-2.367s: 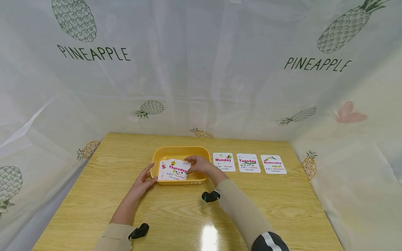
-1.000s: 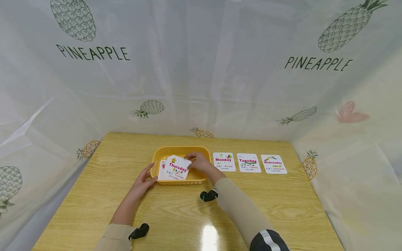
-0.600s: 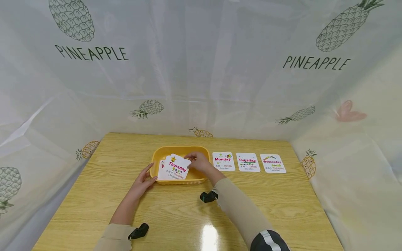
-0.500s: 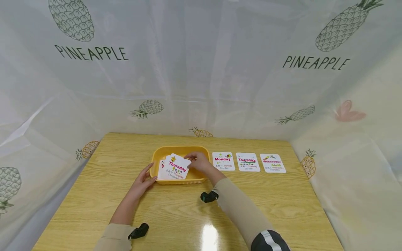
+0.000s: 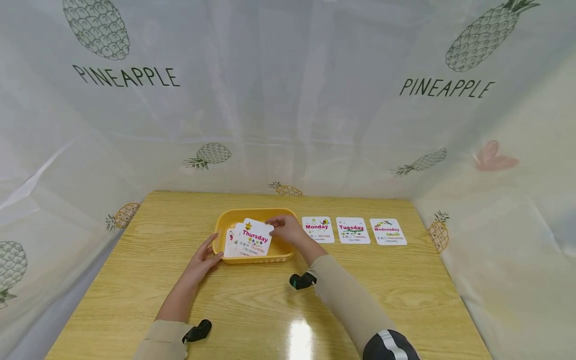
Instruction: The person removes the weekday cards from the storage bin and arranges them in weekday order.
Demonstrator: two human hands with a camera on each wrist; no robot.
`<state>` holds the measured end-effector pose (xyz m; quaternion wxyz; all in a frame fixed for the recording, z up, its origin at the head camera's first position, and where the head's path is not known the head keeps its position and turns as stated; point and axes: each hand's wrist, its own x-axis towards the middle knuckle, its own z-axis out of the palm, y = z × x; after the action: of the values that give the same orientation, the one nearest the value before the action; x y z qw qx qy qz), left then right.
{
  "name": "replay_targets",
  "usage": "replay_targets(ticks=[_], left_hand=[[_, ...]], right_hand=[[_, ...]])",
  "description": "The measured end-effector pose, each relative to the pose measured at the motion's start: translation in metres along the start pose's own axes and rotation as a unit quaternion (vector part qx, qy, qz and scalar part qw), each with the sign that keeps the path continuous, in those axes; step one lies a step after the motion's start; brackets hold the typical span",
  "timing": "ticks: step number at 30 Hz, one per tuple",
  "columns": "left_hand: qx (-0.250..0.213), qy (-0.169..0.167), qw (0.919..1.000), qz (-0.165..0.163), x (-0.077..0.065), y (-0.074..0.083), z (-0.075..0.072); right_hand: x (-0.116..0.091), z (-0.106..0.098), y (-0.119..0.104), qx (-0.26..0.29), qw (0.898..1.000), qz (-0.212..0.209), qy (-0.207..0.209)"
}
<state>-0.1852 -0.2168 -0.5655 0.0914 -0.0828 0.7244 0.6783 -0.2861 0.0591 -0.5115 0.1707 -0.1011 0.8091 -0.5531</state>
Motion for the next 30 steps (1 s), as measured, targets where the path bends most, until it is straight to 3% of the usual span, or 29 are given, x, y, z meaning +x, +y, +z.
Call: replay_targets(ticks=[10, 17, 23, 30], left_hand=[[0.008, 0.006, 0.9999, 0.002, -0.001, 0.0, 0.001], [0.01, 0.006, 0.9999, 0.006, 0.0, -0.001, 0.001], [0.004, 0.006, 1.0, 0.004, 0.0, -0.001, 0.001], [0.001, 0.006, 1.0, 0.002, 0.001, -0.003, 0.001]], right_hand=[[-0.008, -0.016, -0.003, 0.078, 0.996, 0.004, 0.044], [-0.02, -0.027, -0.002, 0.142, 0.986, 0.003, 0.084], [-0.032, -0.036, 0.005, 0.161, 0.982, 0.012, 0.1], [-0.043, -0.043, 0.014, 0.148, 0.985, 0.013, 0.089]])
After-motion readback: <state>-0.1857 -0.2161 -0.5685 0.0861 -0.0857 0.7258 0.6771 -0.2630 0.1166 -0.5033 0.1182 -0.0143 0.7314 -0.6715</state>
